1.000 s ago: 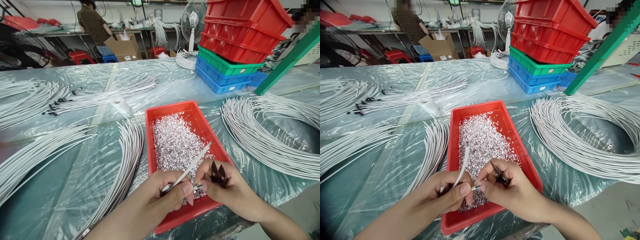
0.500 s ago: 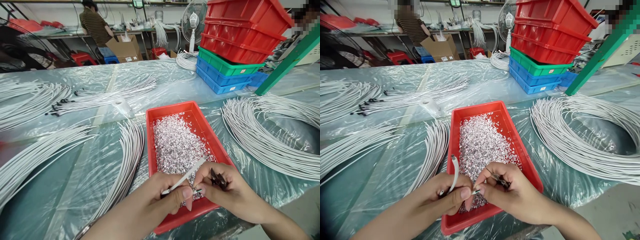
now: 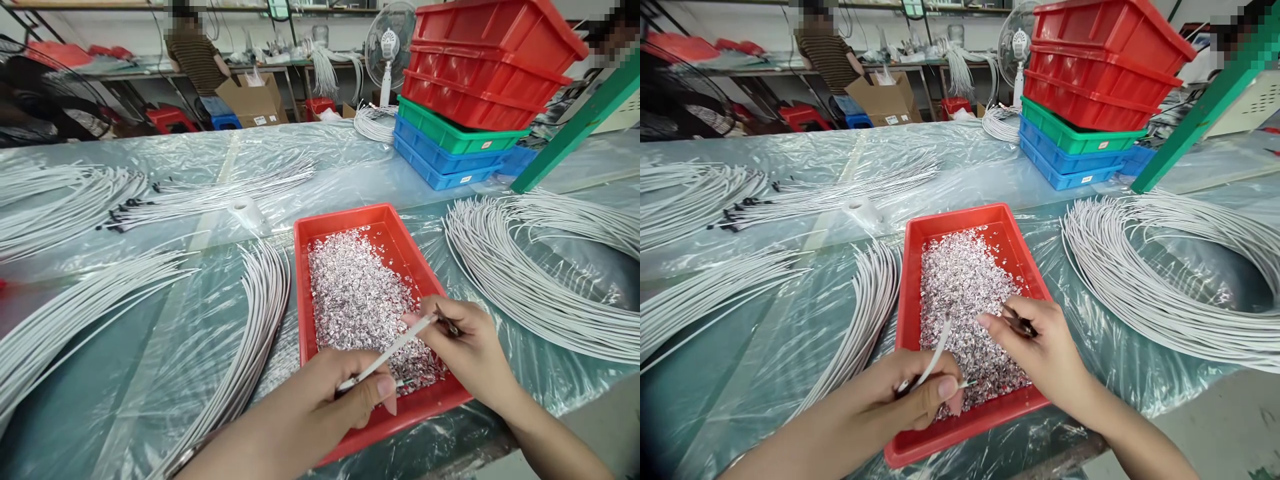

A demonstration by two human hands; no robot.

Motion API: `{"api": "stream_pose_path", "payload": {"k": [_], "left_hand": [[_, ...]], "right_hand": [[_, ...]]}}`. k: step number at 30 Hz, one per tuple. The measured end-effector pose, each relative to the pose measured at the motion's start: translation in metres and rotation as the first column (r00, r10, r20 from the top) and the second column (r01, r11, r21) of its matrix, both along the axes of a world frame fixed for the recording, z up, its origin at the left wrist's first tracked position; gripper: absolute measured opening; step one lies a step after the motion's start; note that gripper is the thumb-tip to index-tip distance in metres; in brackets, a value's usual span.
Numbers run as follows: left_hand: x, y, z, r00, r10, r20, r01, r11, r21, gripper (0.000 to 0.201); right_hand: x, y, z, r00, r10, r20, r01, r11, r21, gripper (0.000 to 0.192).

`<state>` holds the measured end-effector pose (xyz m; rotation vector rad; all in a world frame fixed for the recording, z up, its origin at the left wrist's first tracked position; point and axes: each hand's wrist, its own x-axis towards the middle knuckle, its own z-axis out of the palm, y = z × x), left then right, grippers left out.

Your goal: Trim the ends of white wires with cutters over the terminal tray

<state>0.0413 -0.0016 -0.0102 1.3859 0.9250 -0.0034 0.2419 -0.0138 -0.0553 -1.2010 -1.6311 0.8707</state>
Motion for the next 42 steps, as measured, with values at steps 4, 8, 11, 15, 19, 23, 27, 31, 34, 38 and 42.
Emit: {"api": "stream_pose_path", "payload": {"k": [4,8,11,15,19,23,27,31,34,38,42], "left_hand": [[0.002,0.000,0.005,1.000,0.008,-0.011,-0.008,0.999,-0.033,0.034],[0.002,-0.002,0.001,1.000,0.013,-0.004,-0.013,1.000,0.012,0.035],[0.003,-0.005,-0.008,0.998,0.059,0.011,-0.060,0.991,0.119,0.035],[0.008,-0.008,-0.019,0.995,0.094,0.034,-0.099,0.961,0.256,0.038],[0.015,-0.010,-0.027,0.997,0.071,0.034,-0.077,0.959,0.273,0.038],[0.018,-0.010,-0.032,0.997,0.044,0.065,-0.060,0.961,0.270,0.035],[0.015,-0.013,-0.035,0.994,0.067,0.082,-0.086,0.962,0.259,0.038],[0.011,-0.017,-0.034,0.991,0.129,0.041,-0.135,0.972,0.192,0.051],[0.013,-0.019,-0.030,0.988,0.123,0.093,-0.137,0.977,0.161,0.052],[0.018,-0.021,-0.027,0.965,0.189,0.181,-0.219,0.963,0.159,0.050],[0.020,-0.021,-0.030,0.956,0.189,0.224,-0.221,0.967,0.130,0.047]], "right_hand": [[0.001,0.005,-0.004,0.998,-0.056,-0.027,0.056,0.998,-0.016,0.024],[0.003,0.003,-0.001,0.996,-0.039,-0.085,0.039,0.999,-0.007,0.021],[0.007,-0.006,0.004,0.991,0.013,-0.132,-0.009,0.999,0.031,0.009],[0.009,-0.015,0.009,0.976,0.081,-0.204,-0.070,0.996,0.061,0.028],[0.004,-0.014,0.013,0.969,0.084,-0.231,-0.073,0.996,0.057,0.024],[0.000,-0.013,0.013,0.964,0.076,-0.257,-0.066,0.997,0.048,0.018],[0.001,-0.014,0.012,0.961,0.046,-0.272,-0.049,0.999,-0.004,0.011],[0.004,-0.011,0.012,0.955,0.054,-0.292,-0.082,0.993,-0.085,0.008],[0.004,-0.009,0.012,0.944,0.074,-0.322,-0.121,0.984,-0.131,0.010],[0.002,-0.012,0.010,0.862,0.200,-0.467,-0.301,0.941,-0.153,0.014],[0.003,-0.014,0.013,0.857,0.245,-0.453,-0.318,0.944,-0.091,0.017]]}}
